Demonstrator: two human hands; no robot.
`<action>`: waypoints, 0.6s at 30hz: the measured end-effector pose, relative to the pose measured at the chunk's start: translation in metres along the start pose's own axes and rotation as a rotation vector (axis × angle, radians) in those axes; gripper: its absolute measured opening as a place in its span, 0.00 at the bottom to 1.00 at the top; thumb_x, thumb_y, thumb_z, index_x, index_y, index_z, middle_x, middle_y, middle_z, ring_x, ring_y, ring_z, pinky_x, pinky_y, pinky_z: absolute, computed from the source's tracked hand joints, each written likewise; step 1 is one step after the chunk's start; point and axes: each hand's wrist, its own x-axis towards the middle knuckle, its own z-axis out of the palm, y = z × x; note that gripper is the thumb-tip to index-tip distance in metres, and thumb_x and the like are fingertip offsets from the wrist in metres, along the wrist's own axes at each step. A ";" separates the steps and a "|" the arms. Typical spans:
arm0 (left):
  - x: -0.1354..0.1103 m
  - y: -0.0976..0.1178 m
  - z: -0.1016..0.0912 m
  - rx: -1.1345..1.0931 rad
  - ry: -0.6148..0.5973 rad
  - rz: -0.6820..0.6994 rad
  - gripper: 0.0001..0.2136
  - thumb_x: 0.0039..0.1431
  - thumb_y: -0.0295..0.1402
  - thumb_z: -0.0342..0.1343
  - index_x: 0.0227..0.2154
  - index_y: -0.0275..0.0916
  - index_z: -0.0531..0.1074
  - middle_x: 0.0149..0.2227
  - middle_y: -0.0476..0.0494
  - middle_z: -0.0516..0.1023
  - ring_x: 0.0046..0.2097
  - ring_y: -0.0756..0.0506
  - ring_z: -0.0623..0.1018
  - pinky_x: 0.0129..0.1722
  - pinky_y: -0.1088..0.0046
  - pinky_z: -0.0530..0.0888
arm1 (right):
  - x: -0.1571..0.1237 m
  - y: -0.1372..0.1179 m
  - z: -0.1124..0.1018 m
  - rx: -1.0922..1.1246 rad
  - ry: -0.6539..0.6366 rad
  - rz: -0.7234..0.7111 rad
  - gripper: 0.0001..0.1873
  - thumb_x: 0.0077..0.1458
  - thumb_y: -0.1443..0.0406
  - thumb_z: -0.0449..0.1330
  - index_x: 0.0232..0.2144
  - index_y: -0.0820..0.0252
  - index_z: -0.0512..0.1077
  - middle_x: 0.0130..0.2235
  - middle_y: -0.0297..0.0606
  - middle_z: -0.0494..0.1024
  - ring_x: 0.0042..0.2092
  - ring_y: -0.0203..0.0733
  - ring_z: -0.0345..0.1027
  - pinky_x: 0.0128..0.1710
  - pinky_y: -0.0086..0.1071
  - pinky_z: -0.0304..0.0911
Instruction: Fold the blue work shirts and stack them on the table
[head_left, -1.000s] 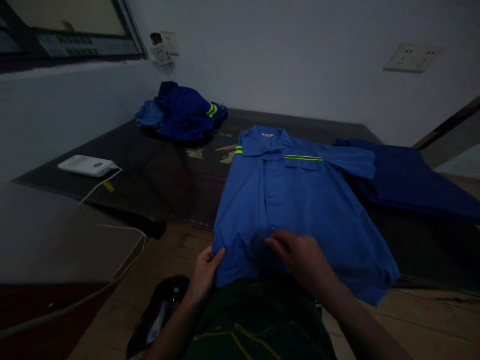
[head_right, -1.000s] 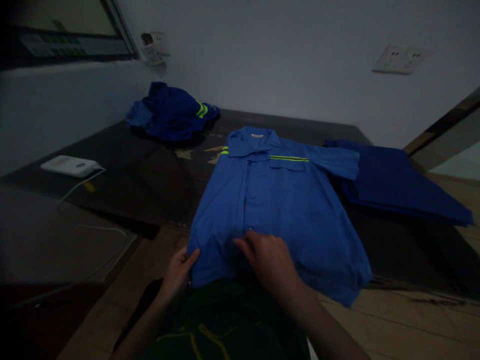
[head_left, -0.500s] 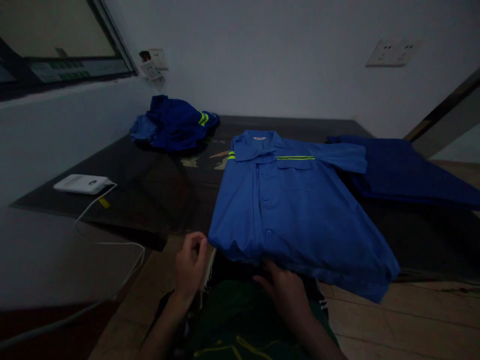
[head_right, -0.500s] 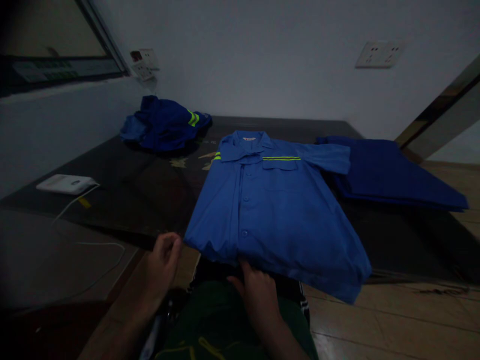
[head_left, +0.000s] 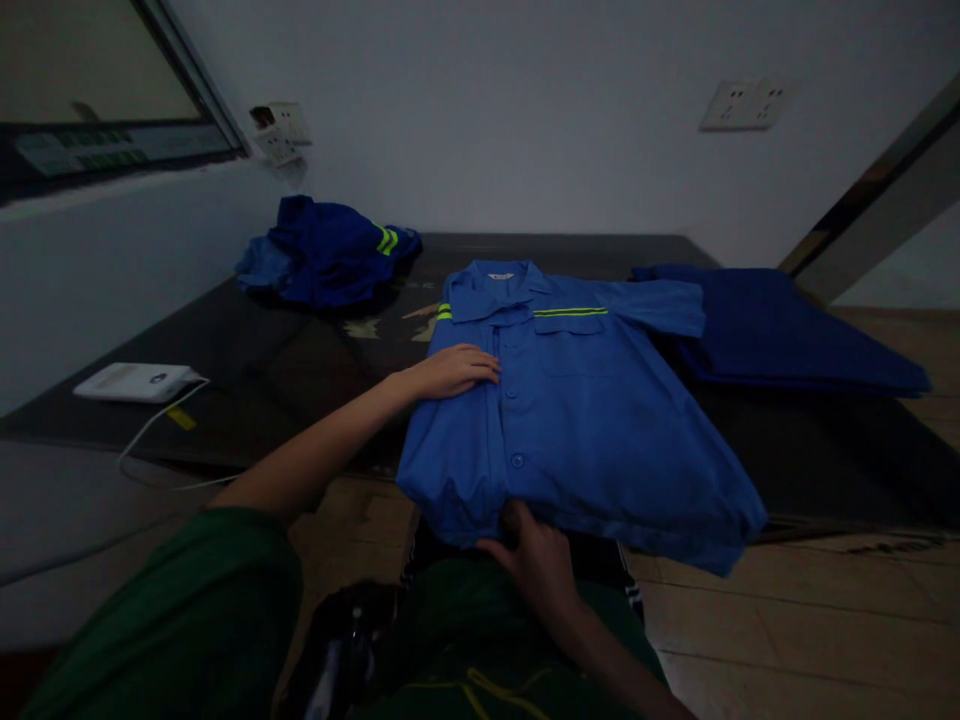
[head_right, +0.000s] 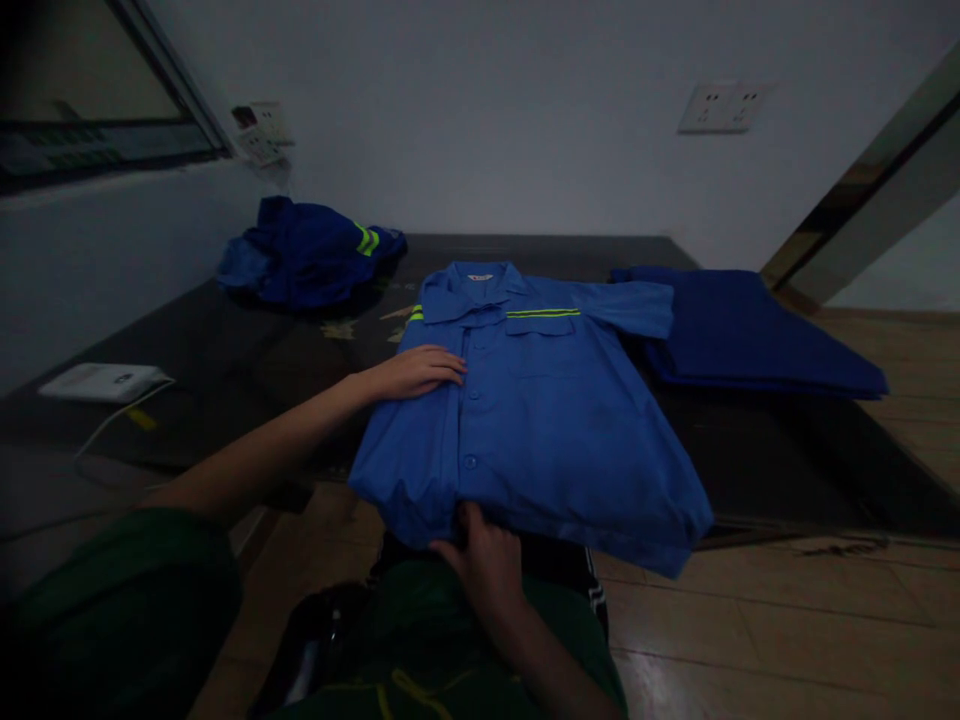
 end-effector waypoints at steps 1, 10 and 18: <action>0.001 -0.003 0.002 0.034 -0.024 0.013 0.18 0.58 0.20 0.46 0.47 0.41 0.73 0.54 0.40 0.73 0.56 0.45 0.70 0.58 0.62 0.62 | 0.001 -0.001 0.002 -0.001 0.002 0.012 0.22 0.51 0.54 0.64 0.46 0.55 0.69 0.38 0.41 0.81 0.40 0.51 0.77 0.35 0.33 0.64; 0.016 -0.016 -0.033 0.363 -0.087 0.041 0.09 0.53 0.25 0.50 0.28 0.38 0.76 0.37 0.39 0.74 0.39 0.43 0.72 0.43 0.65 0.66 | -0.017 -0.014 -0.027 0.544 -0.265 -0.259 0.14 0.62 0.59 0.52 0.30 0.60 0.72 0.31 0.36 0.75 0.34 0.39 0.69 0.34 0.29 0.60; 0.031 -0.010 -0.044 0.290 -0.222 -0.052 0.09 0.51 0.25 0.49 0.25 0.37 0.76 0.31 0.42 0.77 0.41 0.42 0.72 0.54 0.58 0.56 | -0.006 -0.026 -0.053 0.998 -0.585 -0.294 0.17 0.59 0.52 0.54 0.31 0.59 0.72 0.31 0.33 0.73 0.37 0.37 0.68 0.42 0.31 0.62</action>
